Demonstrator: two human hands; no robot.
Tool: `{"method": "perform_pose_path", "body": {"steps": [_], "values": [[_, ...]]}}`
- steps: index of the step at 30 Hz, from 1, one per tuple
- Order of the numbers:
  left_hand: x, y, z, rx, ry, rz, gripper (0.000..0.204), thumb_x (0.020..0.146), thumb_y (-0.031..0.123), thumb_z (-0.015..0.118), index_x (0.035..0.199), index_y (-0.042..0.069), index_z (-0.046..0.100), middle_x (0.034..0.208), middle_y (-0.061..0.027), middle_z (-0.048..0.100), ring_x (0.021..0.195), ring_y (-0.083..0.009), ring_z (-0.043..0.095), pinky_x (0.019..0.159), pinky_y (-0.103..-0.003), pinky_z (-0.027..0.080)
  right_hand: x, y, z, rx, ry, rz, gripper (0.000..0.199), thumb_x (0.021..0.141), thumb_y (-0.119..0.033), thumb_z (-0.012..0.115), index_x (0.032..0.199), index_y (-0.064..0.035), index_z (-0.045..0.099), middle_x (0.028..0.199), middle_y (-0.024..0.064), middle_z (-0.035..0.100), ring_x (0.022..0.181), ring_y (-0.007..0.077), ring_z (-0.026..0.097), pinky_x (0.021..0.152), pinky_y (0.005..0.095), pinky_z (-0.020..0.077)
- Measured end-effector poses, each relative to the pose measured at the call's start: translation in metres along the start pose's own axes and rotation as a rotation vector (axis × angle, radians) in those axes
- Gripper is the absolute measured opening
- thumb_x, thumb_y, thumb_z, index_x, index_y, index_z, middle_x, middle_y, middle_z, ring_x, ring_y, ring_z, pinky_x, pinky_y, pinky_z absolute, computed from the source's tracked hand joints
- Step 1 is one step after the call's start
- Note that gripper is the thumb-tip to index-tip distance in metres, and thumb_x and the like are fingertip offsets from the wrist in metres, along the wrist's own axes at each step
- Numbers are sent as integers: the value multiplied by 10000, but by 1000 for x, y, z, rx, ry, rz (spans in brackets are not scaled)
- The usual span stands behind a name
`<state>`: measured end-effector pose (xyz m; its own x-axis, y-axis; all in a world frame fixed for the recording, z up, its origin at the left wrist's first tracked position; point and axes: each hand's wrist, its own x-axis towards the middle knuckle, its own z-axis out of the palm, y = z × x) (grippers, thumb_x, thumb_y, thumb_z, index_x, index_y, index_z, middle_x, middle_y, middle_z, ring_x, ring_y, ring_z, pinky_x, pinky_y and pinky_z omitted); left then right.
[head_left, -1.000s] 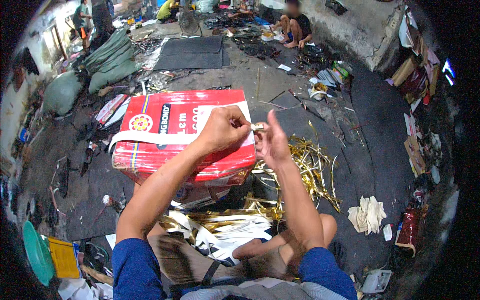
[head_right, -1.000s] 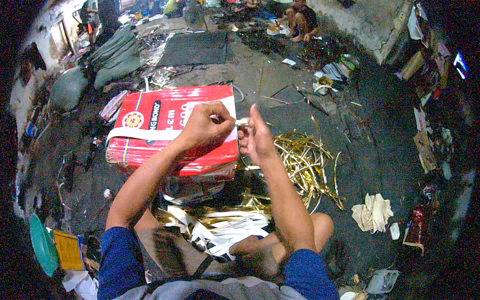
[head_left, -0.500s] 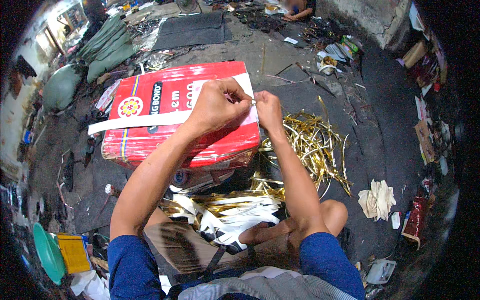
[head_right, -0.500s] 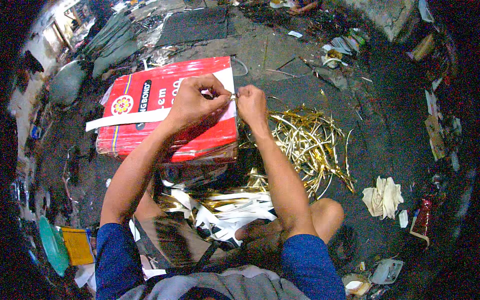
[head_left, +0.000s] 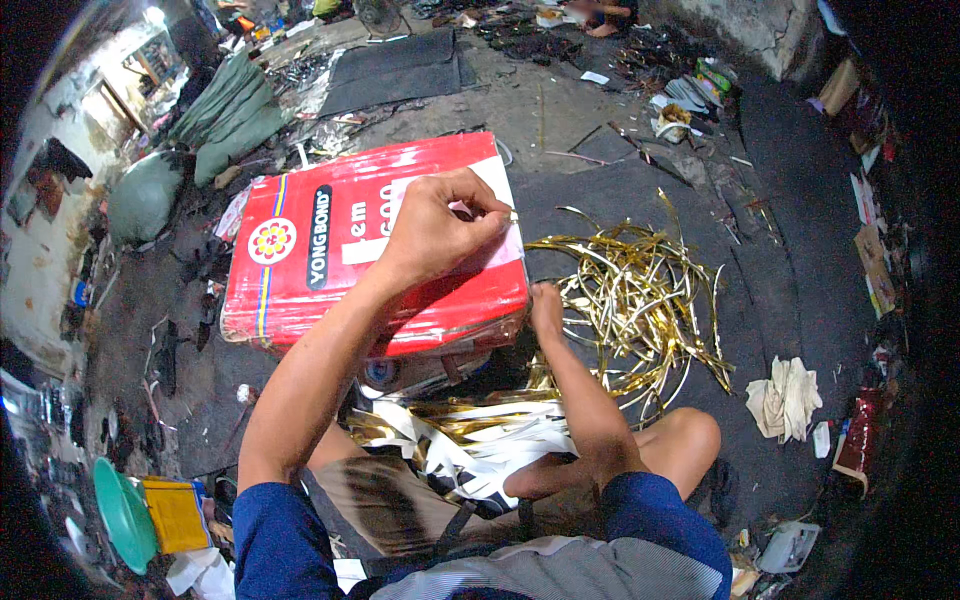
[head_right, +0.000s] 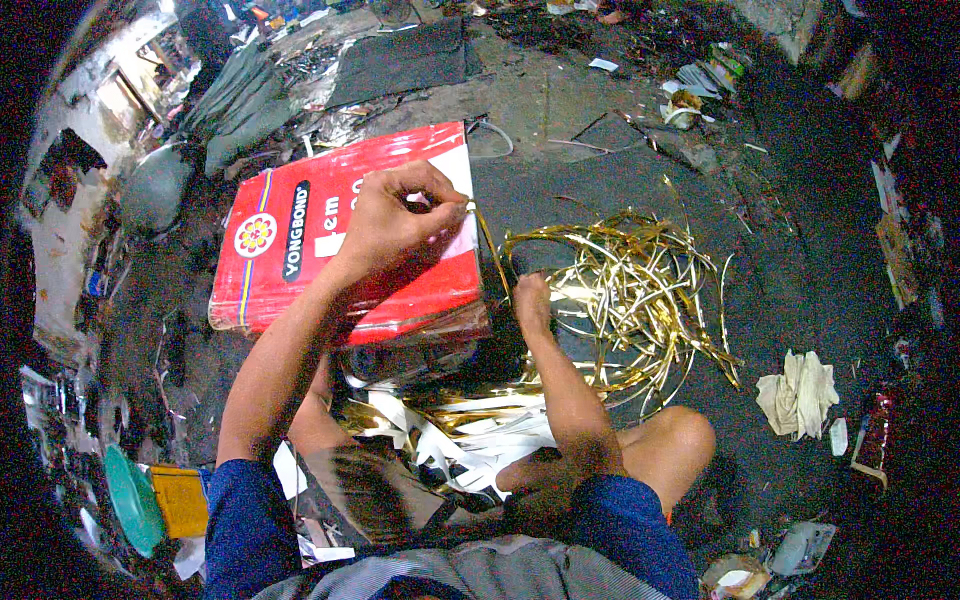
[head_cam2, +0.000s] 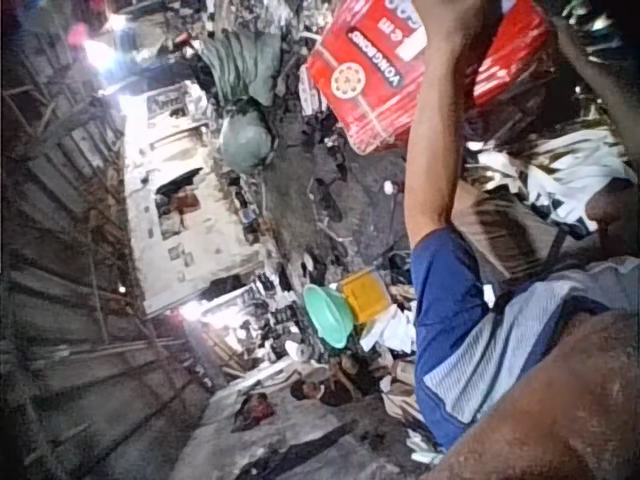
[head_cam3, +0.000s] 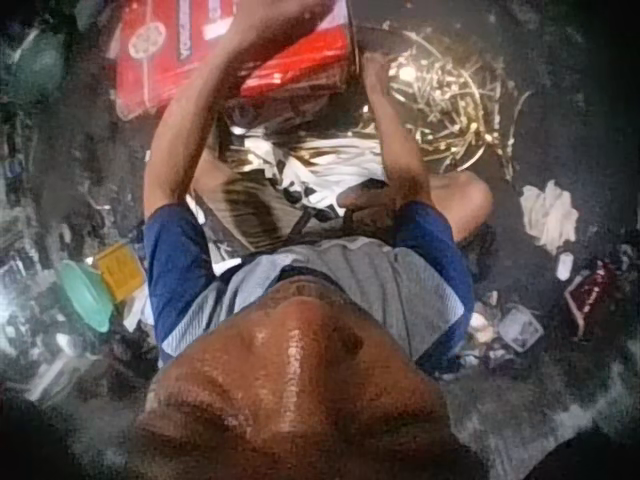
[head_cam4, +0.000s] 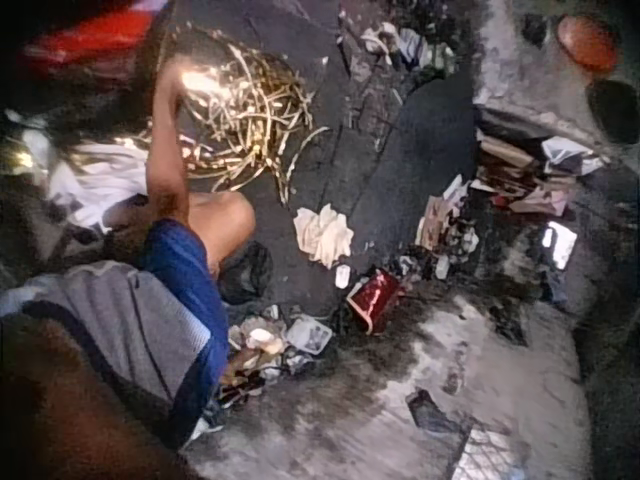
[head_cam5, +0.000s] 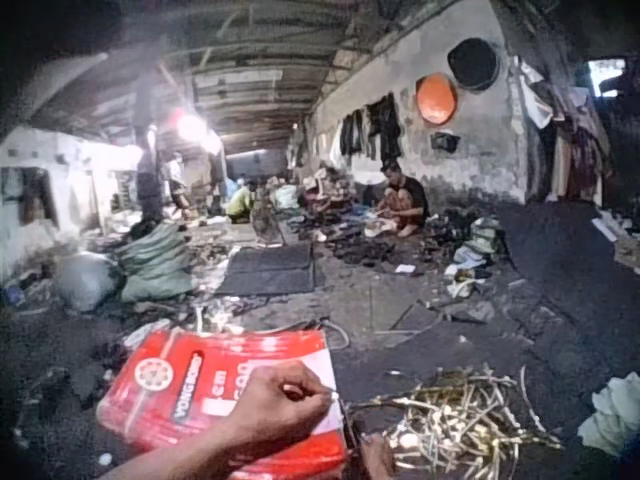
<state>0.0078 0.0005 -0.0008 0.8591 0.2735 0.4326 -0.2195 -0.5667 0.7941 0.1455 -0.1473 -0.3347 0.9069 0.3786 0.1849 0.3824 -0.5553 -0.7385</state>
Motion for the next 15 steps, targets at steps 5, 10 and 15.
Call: {"method": "perform_pose_path", "body": {"steps": [5,10,15], "values": [[-1,2,1,-26,-32,-25,66,841,6,736,785,-19,712,838,-66,693,752,-104,658,644,-241,537,-24,53,14,-132,-157,175,261,864,-154,561,826,64,699,921,338,683,917,511,673,828,557,531],[0,-2,1,-15,-17,-7,59,821,48,755,799,-4,738,817,-53,709,745,-109,667,663,-260,537,-45,85,17,-160,-106,134,268,840,-151,575,847,73,720,926,342,686,926,511,672,854,546,533],[2,2,4,-51,-29,-33,61,834,3,741,780,-5,713,846,-52,693,773,-99,656,661,-245,545,-45,122,35,-261,-217,136,261,838,-134,575,845,78,726,953,339,682,947,504,667,866,541,531]]}}
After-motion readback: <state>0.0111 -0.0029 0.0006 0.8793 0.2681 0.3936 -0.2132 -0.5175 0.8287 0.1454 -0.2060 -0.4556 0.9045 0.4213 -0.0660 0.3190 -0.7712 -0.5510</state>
